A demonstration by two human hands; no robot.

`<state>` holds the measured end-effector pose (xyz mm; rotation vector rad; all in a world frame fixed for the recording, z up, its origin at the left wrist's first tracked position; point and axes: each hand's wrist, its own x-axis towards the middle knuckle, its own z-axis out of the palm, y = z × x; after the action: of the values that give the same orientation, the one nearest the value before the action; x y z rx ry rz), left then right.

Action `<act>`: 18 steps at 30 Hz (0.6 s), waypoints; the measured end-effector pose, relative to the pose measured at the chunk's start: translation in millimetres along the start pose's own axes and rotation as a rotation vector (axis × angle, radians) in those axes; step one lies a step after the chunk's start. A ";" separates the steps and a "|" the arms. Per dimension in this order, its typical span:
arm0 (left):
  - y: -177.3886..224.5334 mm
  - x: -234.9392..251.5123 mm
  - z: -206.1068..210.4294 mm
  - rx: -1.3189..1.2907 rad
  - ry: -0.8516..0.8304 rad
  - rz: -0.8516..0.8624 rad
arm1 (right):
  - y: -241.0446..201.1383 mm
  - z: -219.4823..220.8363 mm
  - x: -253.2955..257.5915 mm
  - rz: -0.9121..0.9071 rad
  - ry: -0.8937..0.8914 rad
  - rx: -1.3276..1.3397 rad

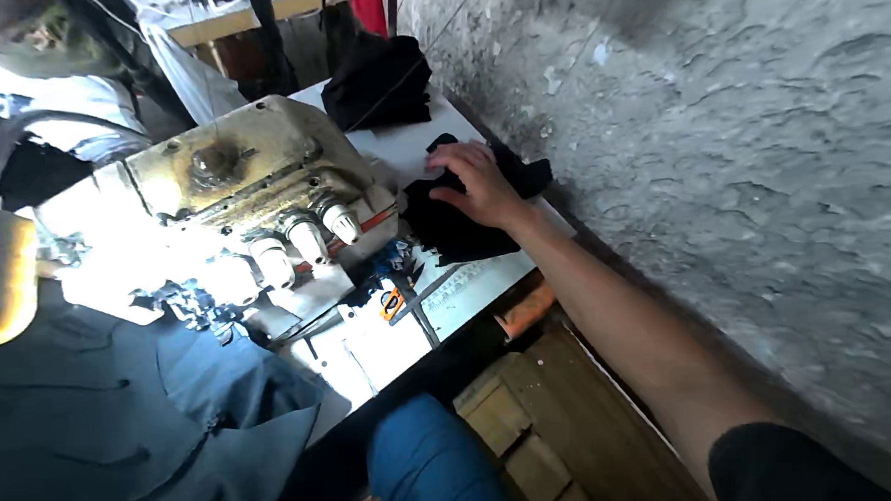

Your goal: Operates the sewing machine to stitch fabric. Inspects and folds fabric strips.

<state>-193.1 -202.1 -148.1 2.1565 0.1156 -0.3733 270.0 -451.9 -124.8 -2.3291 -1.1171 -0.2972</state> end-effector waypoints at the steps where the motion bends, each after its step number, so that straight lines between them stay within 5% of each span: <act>1: 4.8 1.7 -4.4 0.003 -0.004 0.014 | 0.1 1.1 3.7 -0.026 0.007 0.044; 6: 8.5 -7.4 -23.1 0.041 0.097 0.156 | -8.8 -19.6 8.3 0.096 0.224 0.228; 10: 19.1 -10.5 -57.7 0.009 0.244 0.340 | -84.4 -80.3 -4.9 0.301 0.424 0.296; 14: 90.9 7.9 -98.6 0.175 0.566 0.569 | -230.1 -83.9 -37.2 0.375 0.157 0.787; 18: 122.2 7.4 -117.1 0.356 0.755 0.859 | -317.0 -49.7 -63.9 0.414 -0.105 1.530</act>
<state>-133.1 -177.6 8.4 2.3435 -0.4772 0.9752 -14.1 -358.2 7.7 -1.0869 -0.4709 0.6428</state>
